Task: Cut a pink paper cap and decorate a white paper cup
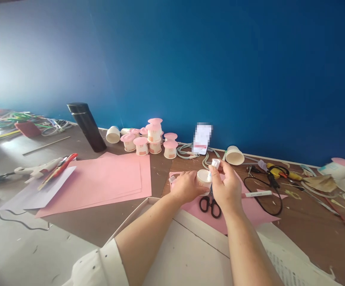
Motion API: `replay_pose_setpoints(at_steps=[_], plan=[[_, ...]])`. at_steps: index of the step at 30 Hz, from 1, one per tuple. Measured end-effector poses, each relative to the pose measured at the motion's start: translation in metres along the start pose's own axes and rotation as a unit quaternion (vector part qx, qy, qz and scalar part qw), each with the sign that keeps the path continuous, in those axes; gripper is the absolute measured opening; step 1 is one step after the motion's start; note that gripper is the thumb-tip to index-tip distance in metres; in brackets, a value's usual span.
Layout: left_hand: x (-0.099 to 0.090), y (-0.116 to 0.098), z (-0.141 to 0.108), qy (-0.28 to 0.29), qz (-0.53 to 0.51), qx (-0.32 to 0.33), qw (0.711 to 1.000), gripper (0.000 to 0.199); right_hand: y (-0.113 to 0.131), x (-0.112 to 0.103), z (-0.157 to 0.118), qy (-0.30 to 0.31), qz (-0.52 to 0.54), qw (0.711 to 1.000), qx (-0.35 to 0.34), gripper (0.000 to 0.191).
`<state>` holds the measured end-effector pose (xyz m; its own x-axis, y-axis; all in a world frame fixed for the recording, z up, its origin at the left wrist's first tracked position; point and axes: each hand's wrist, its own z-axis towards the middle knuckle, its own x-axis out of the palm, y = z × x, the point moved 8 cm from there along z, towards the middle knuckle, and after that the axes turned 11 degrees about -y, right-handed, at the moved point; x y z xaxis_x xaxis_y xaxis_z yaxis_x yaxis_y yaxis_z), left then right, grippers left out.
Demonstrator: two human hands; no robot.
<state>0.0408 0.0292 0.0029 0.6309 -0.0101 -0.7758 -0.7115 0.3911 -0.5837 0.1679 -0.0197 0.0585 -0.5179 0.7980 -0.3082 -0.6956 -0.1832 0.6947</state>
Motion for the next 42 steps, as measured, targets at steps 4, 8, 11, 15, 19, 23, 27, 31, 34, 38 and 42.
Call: replay_pose_setpoints(at_steps=[4,8,11,15,19,23,27,31,34,38,42], plan=[[0.000,0.001,0.000,-0.009,0.004,-0.003,1.000,0.057,0.001,-0.005,0.001,-0.025,0.036,0.999,0.014,0.038],[-0.001,0.002,0.000,-0.011,0.009,-0.007,1.000,0.058,-0.002,0.001,-0.002,0.020,0.096,0.993,0.060,0.038],[-0.002,-0.001,0.000,-0.011,0.004,0.006,1.000,0.054,0.000,0.008,-0.005,0.052,0.061,0.996,0.047,0.038],[-0.002,-0.003,0.000,-0.004,0.006,0.014,1.000,0.054,0.006,0.004,-0.004,0.013,0.044,0.999,0.016,0.034],[-0.001,0.000,0.000,-0.010,0.006,0.005,1.000,0.055,0.001,0.002,-0.004,0.000,0.118,0.992,0.053,0.034],[-0.002,-0.002,0.000,-0.014,0.004,0.016,1.000,0.054,0.003,0.009,-0.007,0.040,0.099,0.993,0.048,0.034],[-0.002,-0.004,0.000,-0.001,0.015,0.023,1.000,0.052,0.009,0.007,-0.007,0.018,0.051,0.998,0.018,0.032],[-0.001,-0.001,0.000,-0.001,0.016,0.004,1.000,0.055,0.006,0.004,-0.006,0.003,0.123,0.991,0.050,0.034],[0.000,0.000,0.000,-0.003,0.011,0.004,1.000,0.055,0.004,0.009,-0.007,0.034,0.124,0.990,0.060,0.035],[-0.001,-0.003,0.000,0.000,0.010,0.018,1.000,0.052,0.007,0.008,-0.008,0.014,0.057,0.998,0.031,0.033],[-0.003,-0.001,0.000,-0.004,0.002,0.002,1.000,0.054,-0.009,0.004,-0.004,-0.034,0.176,0.977,0.120,0.034]])
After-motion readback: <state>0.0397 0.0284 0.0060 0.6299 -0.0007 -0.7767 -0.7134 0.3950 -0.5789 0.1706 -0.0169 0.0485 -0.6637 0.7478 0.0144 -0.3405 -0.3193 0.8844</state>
